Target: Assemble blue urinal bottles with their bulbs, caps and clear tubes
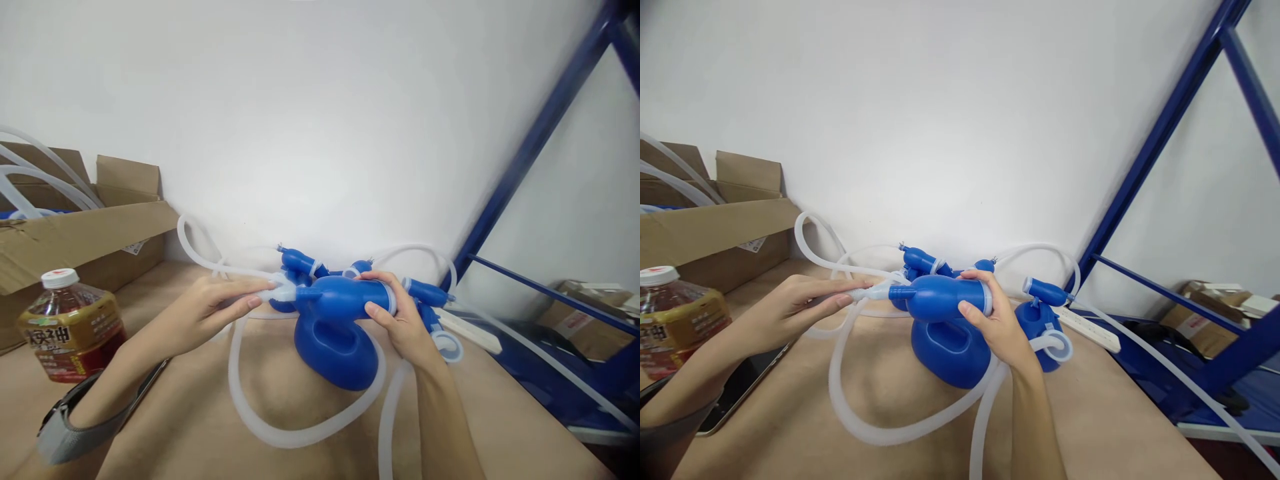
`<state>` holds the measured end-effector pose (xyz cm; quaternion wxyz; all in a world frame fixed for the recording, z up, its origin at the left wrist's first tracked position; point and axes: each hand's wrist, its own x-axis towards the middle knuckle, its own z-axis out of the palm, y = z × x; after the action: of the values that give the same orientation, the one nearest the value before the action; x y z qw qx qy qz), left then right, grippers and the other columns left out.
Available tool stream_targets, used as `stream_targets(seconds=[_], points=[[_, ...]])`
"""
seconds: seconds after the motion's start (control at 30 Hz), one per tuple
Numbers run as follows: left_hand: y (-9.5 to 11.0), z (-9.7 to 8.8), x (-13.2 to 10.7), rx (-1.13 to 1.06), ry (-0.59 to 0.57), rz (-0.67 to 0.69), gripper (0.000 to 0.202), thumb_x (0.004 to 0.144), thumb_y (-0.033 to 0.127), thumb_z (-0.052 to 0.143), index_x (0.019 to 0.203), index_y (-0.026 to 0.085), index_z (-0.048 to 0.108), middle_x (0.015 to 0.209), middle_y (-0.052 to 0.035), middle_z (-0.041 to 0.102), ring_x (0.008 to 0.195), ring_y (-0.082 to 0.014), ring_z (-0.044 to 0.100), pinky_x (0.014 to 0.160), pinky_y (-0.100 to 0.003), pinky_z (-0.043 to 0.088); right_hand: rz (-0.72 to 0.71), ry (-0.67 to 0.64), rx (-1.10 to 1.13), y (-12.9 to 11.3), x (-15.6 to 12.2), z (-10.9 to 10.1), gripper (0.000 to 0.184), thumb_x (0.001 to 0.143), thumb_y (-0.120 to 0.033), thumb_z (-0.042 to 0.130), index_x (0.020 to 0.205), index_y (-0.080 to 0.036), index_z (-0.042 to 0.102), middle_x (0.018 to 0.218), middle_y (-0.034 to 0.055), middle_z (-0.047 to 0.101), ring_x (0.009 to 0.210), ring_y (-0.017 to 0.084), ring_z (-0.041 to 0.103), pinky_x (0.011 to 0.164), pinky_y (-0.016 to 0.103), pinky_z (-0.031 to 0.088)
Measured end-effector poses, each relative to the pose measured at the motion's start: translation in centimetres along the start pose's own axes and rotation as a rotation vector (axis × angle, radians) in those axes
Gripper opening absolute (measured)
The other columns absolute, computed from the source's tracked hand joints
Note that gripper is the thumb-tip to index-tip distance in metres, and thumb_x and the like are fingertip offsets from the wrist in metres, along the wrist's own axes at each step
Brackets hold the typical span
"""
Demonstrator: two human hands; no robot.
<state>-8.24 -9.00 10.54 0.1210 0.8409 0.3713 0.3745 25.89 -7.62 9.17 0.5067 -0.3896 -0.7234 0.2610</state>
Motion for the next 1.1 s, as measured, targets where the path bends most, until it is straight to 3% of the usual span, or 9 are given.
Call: stream_targets(seconds=[0.2, 0.37, 0.57, 0.7, 0.83, 0.93, 1.1], points=[[-0.3, 0.1, -0.2, 0.029, 0.002, 0.022, 0.036, 0.104, 0.047, 0.054, 0.130, 0.036, 0.075, 0.125, 0.0007, 0.079, 0.110, -0.0278, 0.076, 0.103, -0.037, 0.056, -0.062, 0.003, -0.027, 0.0, -0.1, -0.4, 0.040, 0.088, -0.049, 0.074, 0.122, -0.030, 0.065, 0.125, 0.0043, 0.069, 0.107, 0.025, 0.069, 0.085, 0.033, 0.059], [-0.5, 0.2, -0.3, 0.010, 0.020, 0.041, 0.034, 0.103, 0.048, 0.055, 0.128, 0.037, 0.076, 0.125, 0.0002, 0.079, 0.109, -0.0286, 0.076, 0.102, -0.037, 0.057, -0.110, -0.041, -0.064, 0.3, -0.1, -0.8, 0.038, 0.088, -0.051, 0.075, 0.120, -0.030, 0.070, 0.127, 0.0048, 0.069, 0.121, 0.028, 0.064, 0.098, 0.036, 0.055], [-0.3, 0.5, -0.5, 0.050, -0.059, 0.024, 0.038, 0.104, 0.048, 0.052, 0.136, 0.038, 0.071, 0.114, -0.0009, 0.082, 0.094, -0.0271, 0.077, 0.083, -0.033, 0.060, -0.170, -0.068, -0.075, 0.6, 0.0, -0.9, 0.037, 0.089, -0.054, 0.074, 0.119, -0.031, 0.072, 0.128, 0.0059, 0.068, 0.126, 0.029, 0.061, 0.108, 0.042, 0.049], [0.3, 1.3, -0.8, 0.147, -0.076, 0.027, 0.037, 0.105, 0.048, 0.051, 0.134, 0.037, 0.072, 0.098, -0.0011, 0.082, 0.078, -0.0229, 0.075, 0.071, -0.028, 0.055, -0.226, -0.085, -0.050, 0.3, 0.0, -0.5, 0.036, 0.088, -0.058, 0.073, 0.108, -0.028, 0.075, 0.120, 0.0083, 0.068, 0.118, 0.031, 0.064, 0.103, 0.047, 0.052], [1.5, 2.1, -1.3, 0.213, -0.016, 0.164, 0.032, 0.105, 0.045, 0.053, 0.128, 0.035, 0.074, 0.074, 0.0014, 0.075, 0.055, -0.0168, 0.064, 0.054, -0.025, 0.042, -0.273, -0.038, 0.004, -0.1, -0.1, 0.0, 0.033, 0.083, -0.057, 0.080, 0.100, -0.029, 0.075, 0.113, 0.0069, 0.070, 0.109, 0.029, 0.066, 0.098, 0.045, 0.054], [2.6, 2.1, -1.8, 0.222, 0.048, 0.237, 0.029, 0.107, 0.040, 0.052, 0.126, 0.032, 0.071, 0.070, 0.0021, 0.071, 0.052, -0.0155, 0.060, 0.053, -0.026, 0.039, -0.305, -0.013, 0.050, -0.8, -0.2, 0.4, 0.034, 0.079, -0.057, 0.084, 0.096, -0.030, 0.075, 0.110, 0.0057, 0.071, 0.105, 0.027, 0.067, 0.096, 0.044, 0.055], [3.8, 1.6, -2.3, 0.253, 0.046, 0.251, 0.029, 0.108, 0.042, 0.048, 0.123, 0.031, 0.071, 0.067, 0.0022, 0.068, 0.051, -0.0163, 0.059, 0.052, -0.028, 0.038, -0.319, 0.007, 0.009, -2.5, -0.7, 0.8, 0.039, 0.075, -0.063, 0.085, 0.094, -0.030, 0.077, 0.101, 0.0069, 0.073, 0.098, 0.029, 0.068, 0.093, 0.048, 0.056]])
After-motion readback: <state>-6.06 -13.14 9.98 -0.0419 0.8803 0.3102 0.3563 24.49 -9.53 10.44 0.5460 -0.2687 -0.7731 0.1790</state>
